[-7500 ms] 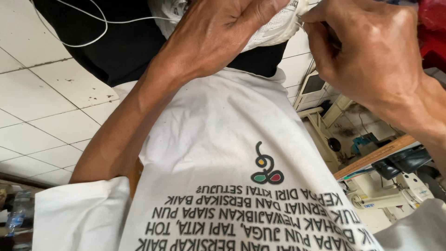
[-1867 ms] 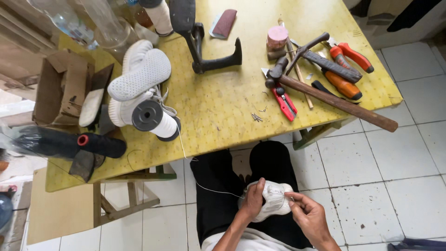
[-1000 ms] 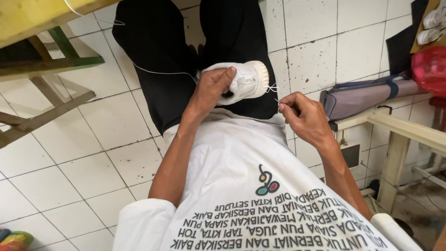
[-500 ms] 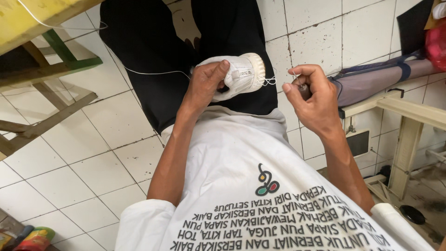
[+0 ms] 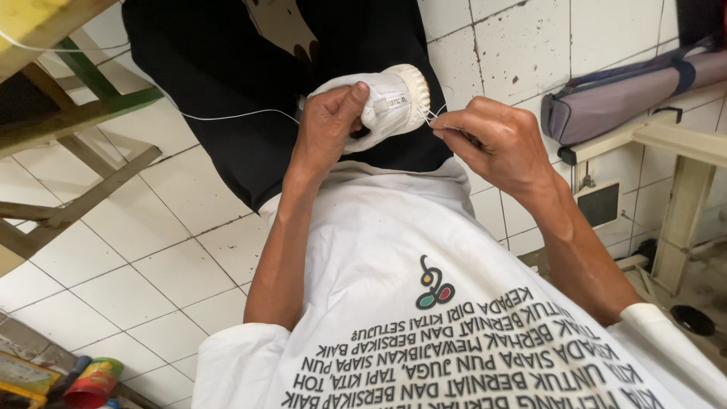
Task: The person holds a white sneaker and uses a needle and thread to sew along the upper part of the shoe. They repeatedly push the needle through the material and pull the thread tight, working on different sections of the shoe's opening.
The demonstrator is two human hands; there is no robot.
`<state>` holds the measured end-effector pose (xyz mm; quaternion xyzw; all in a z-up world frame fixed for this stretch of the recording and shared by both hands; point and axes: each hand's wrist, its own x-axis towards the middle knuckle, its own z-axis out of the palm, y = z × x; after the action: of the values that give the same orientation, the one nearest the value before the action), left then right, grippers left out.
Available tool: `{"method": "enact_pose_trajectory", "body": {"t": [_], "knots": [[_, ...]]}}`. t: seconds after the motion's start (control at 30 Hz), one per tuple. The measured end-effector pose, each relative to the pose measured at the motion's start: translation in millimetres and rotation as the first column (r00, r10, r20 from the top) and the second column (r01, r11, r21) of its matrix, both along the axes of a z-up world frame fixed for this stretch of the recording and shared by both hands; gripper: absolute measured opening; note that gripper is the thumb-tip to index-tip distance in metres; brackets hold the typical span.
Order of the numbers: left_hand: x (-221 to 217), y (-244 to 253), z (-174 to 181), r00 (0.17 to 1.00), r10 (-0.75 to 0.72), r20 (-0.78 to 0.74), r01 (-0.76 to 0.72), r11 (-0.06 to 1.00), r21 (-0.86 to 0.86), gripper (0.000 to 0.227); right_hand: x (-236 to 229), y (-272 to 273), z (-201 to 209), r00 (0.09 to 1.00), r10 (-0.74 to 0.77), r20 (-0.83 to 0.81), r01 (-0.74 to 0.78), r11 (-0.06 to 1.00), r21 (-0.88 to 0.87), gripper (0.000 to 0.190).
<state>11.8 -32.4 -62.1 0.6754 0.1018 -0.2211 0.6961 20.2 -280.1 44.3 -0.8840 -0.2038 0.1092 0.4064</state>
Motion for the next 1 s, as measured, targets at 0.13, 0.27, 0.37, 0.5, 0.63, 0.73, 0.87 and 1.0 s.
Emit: {"method": "enact_pose_trajectory", "body": {"t": [0.13,0.27,0.37,0.5,0.63,0.73,0.87,1.0], "knots": [[5,-1,28,1.000,0.006,0.001,-0.006,1.000,0.015,0.053,-5,-10,-1,0.989,-0.038,-0.145,0.029,0.997,-0.068,0.021],[7,0,38,1.000,0.002,0.010,-0.002,1.000,0.018,0.054,-12,-16,-5,0.938,-0.141,-0.316,0.096,0.984,-0.153,0.016],[8,-1,37,1.000,0.000,0.014,-0.001,0.999,0.039,0.055,-13,-10,-1,0.971,-0.089,-0.224,0.055,0.986,-0.154,0.009],[7,-1,36,1.000,-0.007,0.016,0.007,1.000,0.026,0.055,-13,-12,-11,0.990,-0.025,-0.136,0.009,0.992,-0.122,0.008],[7,-2,34,1.000,0.005,0.021,-0.005,1.000,0.023,0.055,-7,-11,-7,0.996,-0.007,-0.094,-0.005,0.991,-0.134,0.005],[7,-2,35,1.000,0.013,0.014,-0.013,1.000,0.009,0.054,-2,-12,-2,0.999,0.015,-0.048,-0.021,0.991,-0.132,0.004],[9,0,38,1.000,-0.010,0.000,0.010,1.000,0.016,0.057,5,-13,1,0.993,0.116,-0.006,-0.116,0.985,-0.127,0.003],[8,0,38,1.000,0.003,0.009,-0.003,1.000,-0.024,0.054,6,-10,0,0.990,0.143,0.012,-0.139,0.977,-0.164,0.005]]}}
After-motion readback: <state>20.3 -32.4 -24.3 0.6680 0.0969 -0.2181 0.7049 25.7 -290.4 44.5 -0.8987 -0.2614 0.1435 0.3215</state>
